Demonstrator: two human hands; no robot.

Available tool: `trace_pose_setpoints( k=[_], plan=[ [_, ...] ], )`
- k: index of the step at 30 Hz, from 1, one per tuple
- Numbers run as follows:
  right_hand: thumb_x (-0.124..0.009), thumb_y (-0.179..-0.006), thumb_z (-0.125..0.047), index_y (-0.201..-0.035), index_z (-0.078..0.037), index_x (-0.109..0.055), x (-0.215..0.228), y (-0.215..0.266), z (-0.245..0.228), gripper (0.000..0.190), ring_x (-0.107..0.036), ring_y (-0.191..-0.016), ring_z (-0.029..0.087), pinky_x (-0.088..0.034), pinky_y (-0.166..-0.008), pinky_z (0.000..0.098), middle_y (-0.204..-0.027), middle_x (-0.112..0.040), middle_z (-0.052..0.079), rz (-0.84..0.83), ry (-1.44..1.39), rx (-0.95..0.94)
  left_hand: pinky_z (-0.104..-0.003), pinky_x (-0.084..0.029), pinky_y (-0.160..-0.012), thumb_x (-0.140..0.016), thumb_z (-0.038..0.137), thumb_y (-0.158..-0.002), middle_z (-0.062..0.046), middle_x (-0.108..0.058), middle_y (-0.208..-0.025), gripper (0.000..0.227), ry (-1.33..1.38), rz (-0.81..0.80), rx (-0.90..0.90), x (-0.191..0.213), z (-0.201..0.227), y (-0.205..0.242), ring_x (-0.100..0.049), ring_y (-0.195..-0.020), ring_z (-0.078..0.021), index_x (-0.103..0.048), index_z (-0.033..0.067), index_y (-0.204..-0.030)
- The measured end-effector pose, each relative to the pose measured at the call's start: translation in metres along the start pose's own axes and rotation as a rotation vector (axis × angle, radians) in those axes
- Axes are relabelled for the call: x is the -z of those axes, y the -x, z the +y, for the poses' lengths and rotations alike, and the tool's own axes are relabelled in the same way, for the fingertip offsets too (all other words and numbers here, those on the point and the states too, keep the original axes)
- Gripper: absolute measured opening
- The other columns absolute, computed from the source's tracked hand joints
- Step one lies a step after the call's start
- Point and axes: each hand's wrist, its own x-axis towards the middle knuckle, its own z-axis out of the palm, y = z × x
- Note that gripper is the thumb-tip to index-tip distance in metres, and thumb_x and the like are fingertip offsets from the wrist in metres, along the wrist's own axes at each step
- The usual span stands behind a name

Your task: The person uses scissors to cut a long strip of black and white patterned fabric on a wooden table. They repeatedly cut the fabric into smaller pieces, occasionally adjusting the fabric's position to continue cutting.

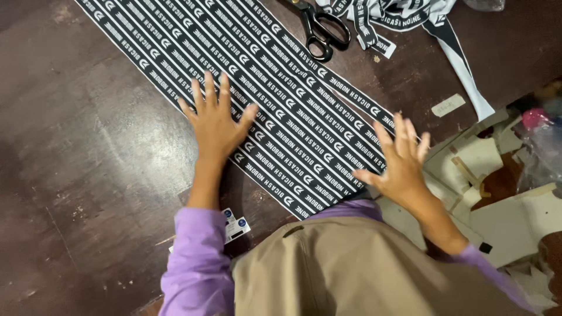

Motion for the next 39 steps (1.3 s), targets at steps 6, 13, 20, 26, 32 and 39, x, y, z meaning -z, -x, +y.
trace_pose_setpoints(
  k=[6, 13, 20, 26, 32, 39],
  plan=[
    [-0.078, -0.071, -0.069, -0.151, -0.036, -0.047, -0.015, -0.004, -0.034, 0.092, -0.015, -0.155, 0.046, -0.003, -0.114, 0.0773, -0.169, -0.018, 0.021, -0.375, 0.092, 0.217, -0.075, -0.008, -0.115, -0.037, 0.077, -0.099, -0.013, -0.020, -0.168, 0.082, -0.026, -0.030, 0.007, -0.018, -0.027, -0.025, -0.014, -0.154, -0.0436, -0.030, 0.0252, -0.162],
    [-0.057, -0.106, -0.003, -0.126, 0.006, -0.063, -0.010, -0.148, -0.017, 0.022, -0.062, -0.108, 0.035, -0.053, -0.094, 0.0431, -0.119, -0.062, 0.023, 0.189, -0.316, 0.372, -0.066, 0.005, -0.122, -0.024, 0.070, -0.104, -0.007, 0.014, -0.167, 0.083, -0.042, -0.208, 0.243, 0.006, 0.062, -0.011, 0.010, -0.155, -0.0298, -0.001, 0.0162, -0.163],
    [-0.077, -0.099, -0.035, -0.120, -0.001, -0.065, -0.049, -0.272, 0.010, 0.042, -0.059, -0.101, 0.043, -0.045, -0.089, 0.0525, -0.112, -0.063, 0.021, 0.118, 0.211, 0.145, -0.067, -0.006, -0.120, -0.019, 0.075, -0.098, -0.016, -0.005, -0.168, 0.085, -0.045, -0.142, 0.005, -0.031, 0.073, 0.029, -0.006, -0.154, -0.0396, -0.018, 0.0195, -0.163],
    [-0.074, -0.089, -0.048, -0.120, -0.001, -0.065, -0.003, -0.271, -0.016, 0.057, -0.064, -0.106, 0.051, -0.052, -0.084, 0.0578, -0.118, -0.067, 0.027, -0.298, 0.339, -0.069, -0.068, -0.003, -0.119, -0.023, 0.076, -0.099, -0.015, -0.001, -0.169, 0.086, -0.069, -0.197, -0.032, -0.026, 0.069, 0.042, -0.002, -0.155, -0.0377, -0.013, 0.0218, -0.164],
    [-0.078, -0.090, -0.037, -0.077, -0.010, -0.053, 0.044, -0.254, -0.018, 0.039, -0.046, -0.066, 0.022, -0.032, -0.058, 0.0361, -0.074, -0.053, 0.007, -0.655, -0.084, -0.389, -0.071, -0.011, -0.117, -0.032, 0.063, -0.104, -0.016, -0.020, -0.167, 0.074, 0.006, -0.042, -0.028, -0.032, 0.096, 0.022, -0.016, -0.154, -0.0394, -0.029, 0.0148, -0.160],
    [-0.080, -0.083, -0.033, -0.087, -0.001, -0.063, 0.044, -0.160, 0.021, 0.036, -0.070, -0.059, 0.024, -0.050, -0.053, 0.0310, -0.063, -0.066, 0.017, -0.628, -1.008, -0.367, -0.073, -0.001, -0.117, -0.032, 0.066, -0.104, -0.021, -0.014, -0.169, 0.082, 0.062, -0.075, -0.059, -0.053, 0.094, 0.028, -0.009, -0.156, -0.0433, -0.020, 0.0112, -0.163]
  ],
)
